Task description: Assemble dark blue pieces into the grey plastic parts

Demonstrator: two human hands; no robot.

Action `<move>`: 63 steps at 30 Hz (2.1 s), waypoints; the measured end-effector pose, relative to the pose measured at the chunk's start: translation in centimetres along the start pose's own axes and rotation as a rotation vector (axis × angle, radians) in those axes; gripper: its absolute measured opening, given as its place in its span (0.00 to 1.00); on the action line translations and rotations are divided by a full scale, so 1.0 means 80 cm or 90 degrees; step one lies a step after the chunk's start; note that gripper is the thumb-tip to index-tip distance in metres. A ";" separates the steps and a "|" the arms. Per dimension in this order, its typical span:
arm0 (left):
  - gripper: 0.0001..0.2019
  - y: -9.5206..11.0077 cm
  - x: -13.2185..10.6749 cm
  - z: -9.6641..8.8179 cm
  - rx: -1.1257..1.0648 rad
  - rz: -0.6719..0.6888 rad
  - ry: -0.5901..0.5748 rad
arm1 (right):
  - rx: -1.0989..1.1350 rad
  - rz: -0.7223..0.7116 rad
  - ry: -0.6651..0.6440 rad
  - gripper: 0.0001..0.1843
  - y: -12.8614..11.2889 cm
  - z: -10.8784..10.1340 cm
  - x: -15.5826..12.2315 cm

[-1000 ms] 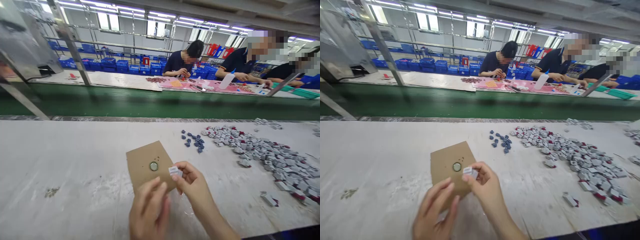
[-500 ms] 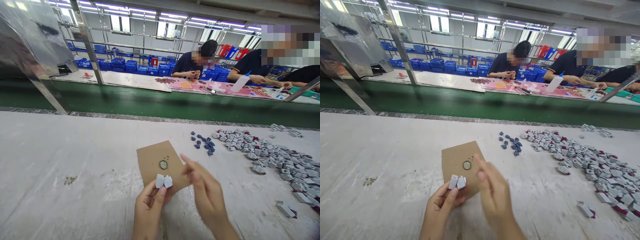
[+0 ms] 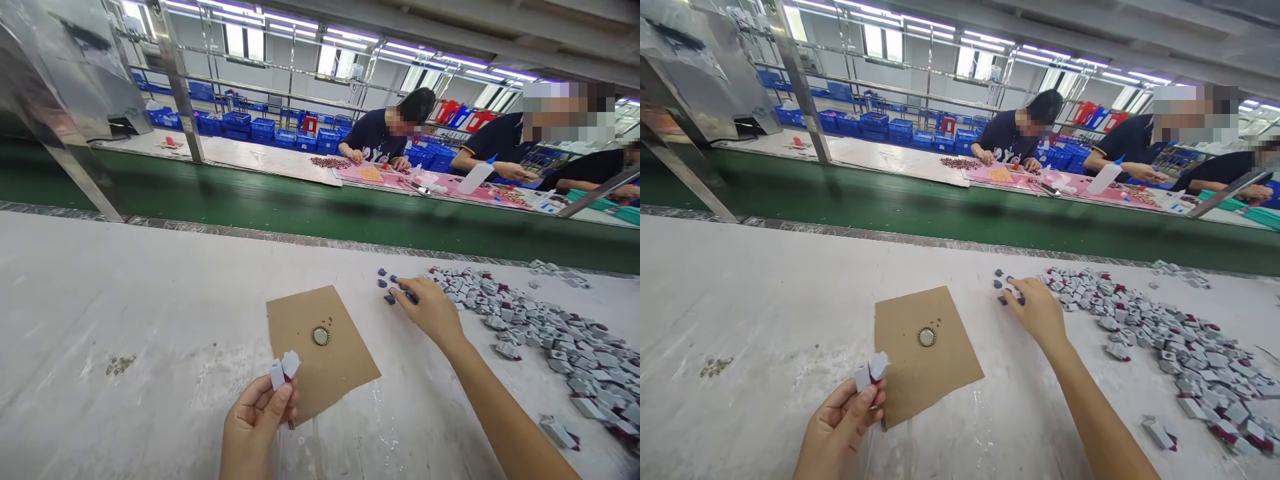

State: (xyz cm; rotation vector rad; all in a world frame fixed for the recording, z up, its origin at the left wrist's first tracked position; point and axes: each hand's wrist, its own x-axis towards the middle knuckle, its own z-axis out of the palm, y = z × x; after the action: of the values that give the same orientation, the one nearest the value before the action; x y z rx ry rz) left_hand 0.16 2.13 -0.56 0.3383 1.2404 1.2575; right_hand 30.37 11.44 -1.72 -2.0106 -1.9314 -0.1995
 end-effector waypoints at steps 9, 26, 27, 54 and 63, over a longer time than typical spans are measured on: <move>0.20 -0.003 0.006 0.001 -0.016 -0.006 -0.008 | -0.026 -0.145 -0.132 0.15 0.025 0.008 -0.001; 0.15 -0.008 0.000 -0.002 0.025 0.012 -0.075 | 0.154 -0.234 -0.188 0.13 -0.101 -0.020 -0.031; 0.15 -0.008 0.000 -0.002 0.023 0.010 -0.073 | 0.186 -0.258 -0.206 0.10 -0.114 -0.022 -0.033; 0.12 0.006 -0.025 -0.001 -0.050 0.054 -0.034 | 0.600 -0.225 -0.186 0.16 -0.218 -0.099 -0.054; 0.14 0.008 -0.024 -0.002 -0.066 -0.035 -0.081 | 0.574 -0.206 -0.151 0.14 -0.216 -0.100 -0.049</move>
State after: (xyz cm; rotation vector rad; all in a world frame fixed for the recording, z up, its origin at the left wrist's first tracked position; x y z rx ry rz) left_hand 0.06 0.67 0.88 0.3022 1.0649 1.2289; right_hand 14.12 5.32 6.96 -1.1582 -1.9490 0.7344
